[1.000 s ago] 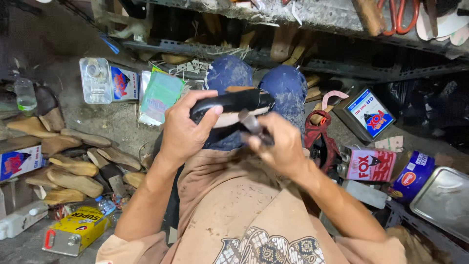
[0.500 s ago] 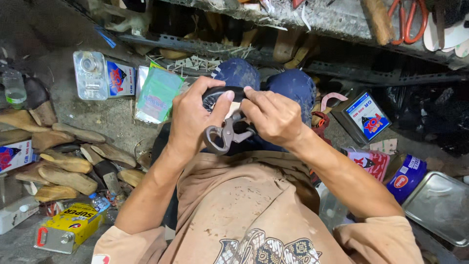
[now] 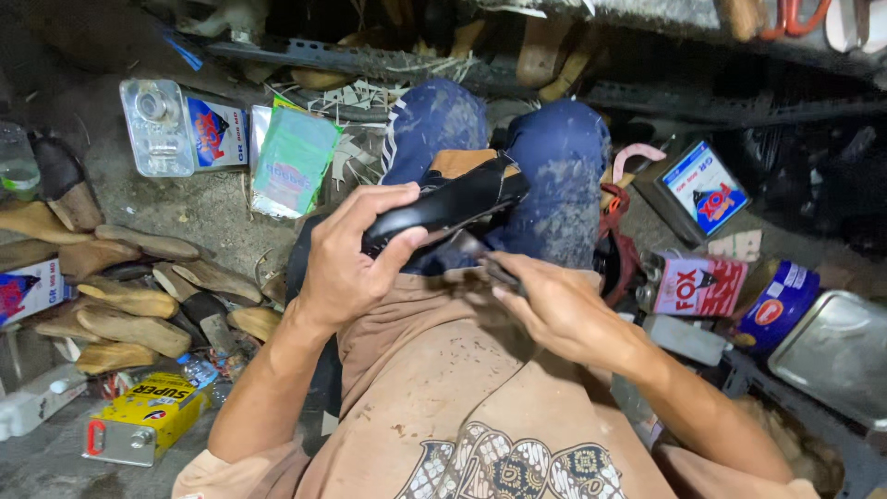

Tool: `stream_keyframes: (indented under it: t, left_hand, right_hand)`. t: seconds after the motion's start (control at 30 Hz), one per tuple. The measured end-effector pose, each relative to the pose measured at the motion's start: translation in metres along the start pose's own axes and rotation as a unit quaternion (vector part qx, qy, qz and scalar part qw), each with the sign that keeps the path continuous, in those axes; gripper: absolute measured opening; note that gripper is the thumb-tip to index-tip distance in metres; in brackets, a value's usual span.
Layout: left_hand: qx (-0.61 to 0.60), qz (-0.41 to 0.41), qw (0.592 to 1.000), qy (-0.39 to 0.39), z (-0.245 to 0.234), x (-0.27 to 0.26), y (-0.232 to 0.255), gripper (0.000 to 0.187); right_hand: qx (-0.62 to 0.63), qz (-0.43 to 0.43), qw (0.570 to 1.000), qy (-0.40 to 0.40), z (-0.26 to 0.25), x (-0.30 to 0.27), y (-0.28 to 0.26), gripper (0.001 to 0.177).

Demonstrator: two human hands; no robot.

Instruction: The person repairs a black slip-on shoe by using a hammer to tap the sole, a knife to trim the sole edge, and a nail and hammer to secure the sole. The person also uses a wooden block to hold the shoe while hammering.

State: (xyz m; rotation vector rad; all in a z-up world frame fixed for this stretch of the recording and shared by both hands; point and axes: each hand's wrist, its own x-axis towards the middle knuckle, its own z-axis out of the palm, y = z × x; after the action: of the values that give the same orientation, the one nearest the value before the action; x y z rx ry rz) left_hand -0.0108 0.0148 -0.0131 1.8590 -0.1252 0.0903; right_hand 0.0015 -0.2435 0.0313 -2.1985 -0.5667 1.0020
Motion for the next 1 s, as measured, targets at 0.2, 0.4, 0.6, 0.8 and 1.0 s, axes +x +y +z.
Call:
stream_keyframes:
  t: [0.2, 0.4, 0.6, 0.8, 1.0]
  left_hand:
    - [-0.012, 0.046, 0.998, -0.037, 0.008, -0.007, -0.001, 0.026]
    - [0.004, 0.085, 0.996, -0.040, 0.013, -0.011, -0.016, 0.027]
    - [0.007, 0.084, 0.996, -0.038, 0.016, -0.016, -0.013, 0.026]
    - [0.002, 0.079, 0.995, -0.061, 0.016, -0.017, -0.012, 0.026]
    - [0.026, 0.114, 0.991, -0.071, 0.017, -0.021, -0.017, 0.028]
  right_hand:
    - [-0.042, 0.007, 0.998, -0.038, 0.009, -0.001, 0.005, 0.046]
    - [-0.021, 0.058, 0.998, -0.030, 0.022, -0.027, 0.026, 0.036]
    - [-0.058, 0.063, 0.996, -0.012, 0.013, -0.024, -0.001, 0.029]
    - [-0.177, -0.018, 0.984, 0.017, 0.041, -0.012, 0.029, 0.055]
    - [-0.138, 0.016, 0.990, -0.007, 0.018, -0.024, -0.012, 0.037]
